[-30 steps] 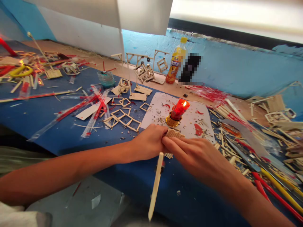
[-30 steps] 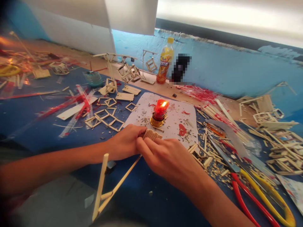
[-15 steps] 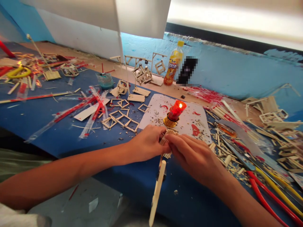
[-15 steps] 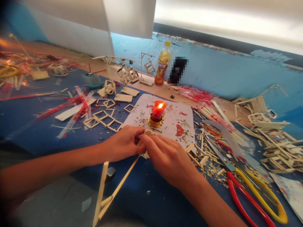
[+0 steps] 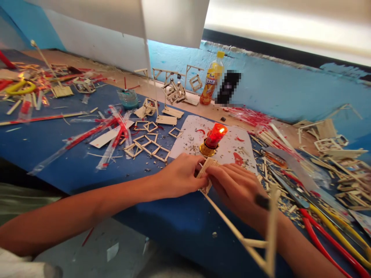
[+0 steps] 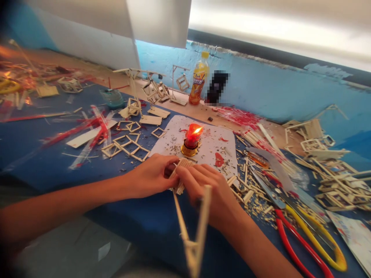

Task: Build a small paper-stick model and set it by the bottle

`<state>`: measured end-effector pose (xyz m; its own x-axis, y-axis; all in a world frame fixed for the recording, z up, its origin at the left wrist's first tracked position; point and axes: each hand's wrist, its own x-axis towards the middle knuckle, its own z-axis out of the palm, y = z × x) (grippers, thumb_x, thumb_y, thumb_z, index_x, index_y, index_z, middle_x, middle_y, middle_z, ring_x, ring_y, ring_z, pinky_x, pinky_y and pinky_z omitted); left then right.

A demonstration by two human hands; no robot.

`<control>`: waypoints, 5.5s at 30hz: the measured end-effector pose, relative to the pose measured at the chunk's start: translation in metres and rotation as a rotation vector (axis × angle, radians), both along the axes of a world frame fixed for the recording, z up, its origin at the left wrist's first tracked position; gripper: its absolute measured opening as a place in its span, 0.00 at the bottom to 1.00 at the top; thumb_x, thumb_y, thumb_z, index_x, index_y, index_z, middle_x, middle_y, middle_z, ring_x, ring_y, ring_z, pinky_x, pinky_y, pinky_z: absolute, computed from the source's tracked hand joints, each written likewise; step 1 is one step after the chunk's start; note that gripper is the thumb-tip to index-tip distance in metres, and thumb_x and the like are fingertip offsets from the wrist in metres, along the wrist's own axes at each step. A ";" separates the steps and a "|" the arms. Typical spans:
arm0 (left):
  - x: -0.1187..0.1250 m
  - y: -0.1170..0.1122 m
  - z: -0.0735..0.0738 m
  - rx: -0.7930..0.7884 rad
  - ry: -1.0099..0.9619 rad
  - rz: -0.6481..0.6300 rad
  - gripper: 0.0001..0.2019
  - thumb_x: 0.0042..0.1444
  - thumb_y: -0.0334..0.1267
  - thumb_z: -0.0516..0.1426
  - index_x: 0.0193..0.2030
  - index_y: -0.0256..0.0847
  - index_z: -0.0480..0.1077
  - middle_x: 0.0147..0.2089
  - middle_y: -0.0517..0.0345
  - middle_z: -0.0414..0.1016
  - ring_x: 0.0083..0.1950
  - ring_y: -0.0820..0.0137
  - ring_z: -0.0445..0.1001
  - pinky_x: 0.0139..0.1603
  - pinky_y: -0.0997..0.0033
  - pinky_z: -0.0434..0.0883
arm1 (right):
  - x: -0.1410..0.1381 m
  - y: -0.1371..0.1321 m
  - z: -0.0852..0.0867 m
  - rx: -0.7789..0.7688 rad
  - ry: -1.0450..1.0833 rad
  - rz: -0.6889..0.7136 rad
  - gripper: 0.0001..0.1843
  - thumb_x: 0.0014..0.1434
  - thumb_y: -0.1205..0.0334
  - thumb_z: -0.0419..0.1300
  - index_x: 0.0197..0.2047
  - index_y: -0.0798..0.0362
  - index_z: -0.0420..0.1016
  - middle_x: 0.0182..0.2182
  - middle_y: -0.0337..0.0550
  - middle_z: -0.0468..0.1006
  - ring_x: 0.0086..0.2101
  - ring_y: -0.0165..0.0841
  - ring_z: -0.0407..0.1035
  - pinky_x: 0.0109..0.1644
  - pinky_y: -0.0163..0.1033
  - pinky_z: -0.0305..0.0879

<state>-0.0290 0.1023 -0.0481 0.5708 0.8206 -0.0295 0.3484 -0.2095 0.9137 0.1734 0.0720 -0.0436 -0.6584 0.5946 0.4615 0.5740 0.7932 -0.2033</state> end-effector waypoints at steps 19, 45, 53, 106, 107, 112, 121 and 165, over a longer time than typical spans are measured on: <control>0.011 -0.057 0.024 -0.307 -0.464 0.113 0.11 0.58 0.34 0.65 0.49 0.39 0.76 0.40 0.56 0.81 0.40 0.71 0.80 0.42 0.74 0.79 | 0.024 -0.020 -0.003 -0.682 0.929 0.029 0.13 0.64 0.64 0.68 0.51 0.43 0.76 0.48 0.45 0.85 0.42 0.38 0.83 0.45 0.43 0.85; 0.026 -0.069 0.016 0.363 -0.336 0.320 0.03 0.61 0.31 0.66 0.41 0.41 0.81 0.37 0.63 0.87 0.34 0.76 0.84 0.39 0.82 0.79 | 0.022 -0.022 -0.009 -0.757 0.930 0.072 0.10 0.67 0.58 0.66 0.49 0.43 0.71 0.49 0.46 0.86 0.45 0.41 0.84 0.44 0.46 0.86; 0.019 -0.064 0.015 0.594 -0.264 0.256 0.06 0.55 0.22 0.65 0.37 0.34 0.80 0.32 0.59 0.84 0.30 0.79 0.82 0.36 0.88 0.76 | 0.019 -0.026 -0.007 -0.994 1.058 0.042 0.14 0.61 0.68 0.71 0.46 0.41 0.78 0.49 0.38 0.86 0.48 0.33 0.81 0.55 0.37 0.79; 0.022 -0.066 0.008 0.547 -0.335 0.298 0.09 0.49 0.21 0.63 0.36 0.36 0.77 0.30 0.60 0.83 0.27 0.78 0.80 0.34 0.86 0.76 | 0.020 -0.028 -0.003 -0.993 1.031 0.071 0.13 0.59 0.66 0.73 0.45 0.41 0.81 0.47 0.42 0.86 0.48 0.38 0.81 0.52 0.44 0.81; 0.022 -0.066 0.008 0.537 -0.348 0.304 0.10 0.49 0.21 0.63 0.36 0.36 0.77 0.30 0.60 0.83 0.27 0.77 0.81 0.34 0.85 0.77 | 0.021 -0.028 -0.003 -0.985 1.024 0.072 0.13 0.59 0.66 0.73 0.45 0.41 0.81 0.46 0.42 0.86 0.48 0.38 0.80 0.52 0.44 0.81; 0.021 -0.067 0.008 0.521 -0.381 0.286 0.10 0.50 0.20 0.64 0.37 0.36 0.78 0.32 0.58 0.84 0.30 0.75 0.82 0.36 0.83 0.78 | 0.020 -0.028 -0.003 -0.988 1.019 0.081 0.12 0.60 0.64 0.72 0.46 0.40 0.80 0.46 0.42 0.86 0.50 0.38 0.80 0.53 0.44 0.80; 0.018 -0.090 0.005 -0.173 -0.722 0.188 0.28 0.48 0.37 0.74 0.57 0.42 0.75 0.60 0.46 0.73 0.58 0.57 0.78 0.50 0.68 0.84 | 0.016 -0.031 0.004 -0.970 1.098 0.003 0.17 0.61 0.63 0.72 0.50 0.37 0.76 0.45 0.39 0.85 0.44 0.34 0.80 0.43 0.36 0.81; 0.016 -0.090 0.002 -0.087 -0.727 0.222 0.32 0.39 0.32 0.78 0.55 0.45 0.80 0.56 0.51 0.78 0.55 0.59 0.81 0.56 0.67 0.83 | 0.015 -0.027 0.000 -1.025 1.120 0.008 0.29 0.54 0.60 0.77 0.56 0.36 0.75 0.38 0.40 0.87 0.42 0.36 0.82 0.44 0.36 0.81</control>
<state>-0.0130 0.0123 -0.0464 0.2930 0.9304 0.2204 -0.3211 -0.1214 0.9392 0.1887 0.0452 -0.0439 -0.2640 0.9579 0.1125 -0.2499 0.0448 -0.9672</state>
